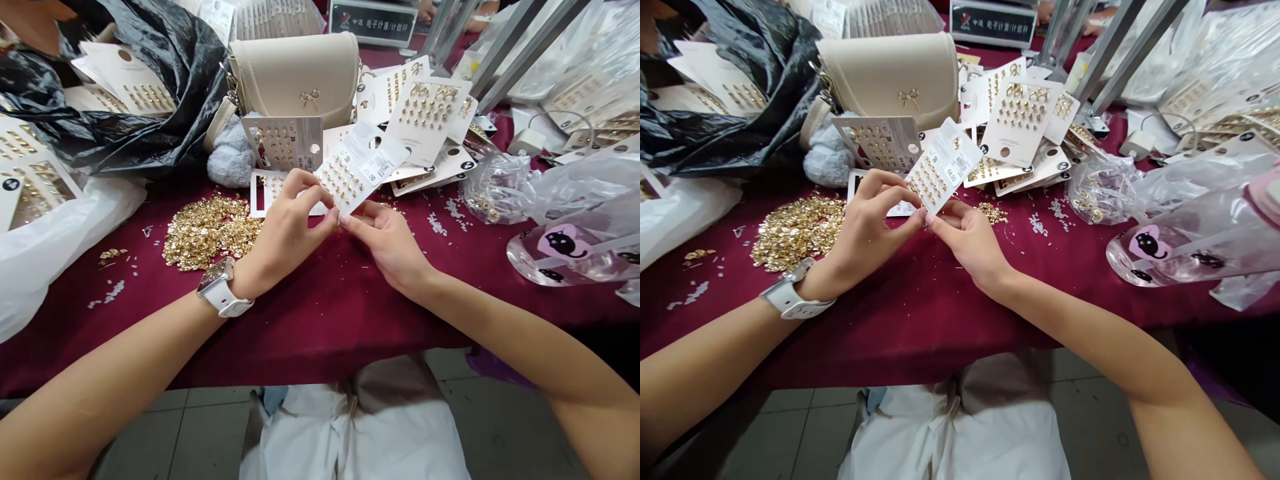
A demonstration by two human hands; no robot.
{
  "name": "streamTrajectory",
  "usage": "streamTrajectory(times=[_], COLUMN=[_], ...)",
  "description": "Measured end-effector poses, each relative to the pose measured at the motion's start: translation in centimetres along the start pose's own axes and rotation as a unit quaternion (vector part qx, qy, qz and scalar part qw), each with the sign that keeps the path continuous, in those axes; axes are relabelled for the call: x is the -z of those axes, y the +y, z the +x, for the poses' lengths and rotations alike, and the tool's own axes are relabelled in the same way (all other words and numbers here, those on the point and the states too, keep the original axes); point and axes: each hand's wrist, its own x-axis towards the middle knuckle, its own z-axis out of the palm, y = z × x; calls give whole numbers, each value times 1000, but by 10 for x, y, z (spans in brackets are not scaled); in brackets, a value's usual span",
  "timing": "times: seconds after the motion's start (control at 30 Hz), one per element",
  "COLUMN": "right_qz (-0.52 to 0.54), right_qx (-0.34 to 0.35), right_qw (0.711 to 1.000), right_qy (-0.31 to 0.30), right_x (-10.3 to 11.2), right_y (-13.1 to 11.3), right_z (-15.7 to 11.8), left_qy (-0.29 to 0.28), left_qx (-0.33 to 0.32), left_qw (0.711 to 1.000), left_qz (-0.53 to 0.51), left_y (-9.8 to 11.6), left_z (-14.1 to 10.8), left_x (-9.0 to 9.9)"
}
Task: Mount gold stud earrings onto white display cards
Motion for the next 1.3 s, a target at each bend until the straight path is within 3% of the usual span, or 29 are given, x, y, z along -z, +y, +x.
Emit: streamTrajectory(times=[0.13, 0.27, 0.33, 0.43, 0.5, 0.57, 0.63, 0.73, 0.83, 1.0, 1.17, 1.3], right_qz=[-57, -234, -356, -532, -597, -607, -593, -599, -633, -702, -741, -729], right_qx=[-14, 11, 76, 177, 197, 213, 234, 213, 148, 40, 116, 180], right_qw=[997, 971, 931, 816, 755, 732, 731, 739, 736, 701, 661, 659], right_qy=[-42, -43, 22, 137, 189, 226, 243, 224, 188, 117, 11, -45], right_x=[6, 21, 31, 48, 57, 63, 64, 59, 55, 62, 71, 67], right_y=[-10, -33, -47, -65, -71, -72, -69, -64, -61, -58, -52, -44], right_z=[3, 5, 5, 6, 9, 12, 14, 16, 18, 24, 29, 29], left_qy=[3, 4, 1, -13, -39, -106, -205, -304, -312, -289, -256, -245], left_qx=[-4, 17, 32, 27, -4, -69, -150, -205, -203, -242, -284, -276], left_qw=[1000, 1000, 999, 999, 999, 990, 965, 929, 927, 926, 921, 927], left_qz=[25, 21, 13, -13, -35, -58, -70, -58, -33, 32, 73, 75], left_y=[-4, -8, -6, 3, 11, 20, 25, 28, 28, 27, 26, 23], left_z=[2, 5, 6, 5, 2, -1, -5, -9, -10, -9, -10, -10], left_x=[1, 2, 3, 7, 8, 8, 7, 4, 3, 4, 3, 1])
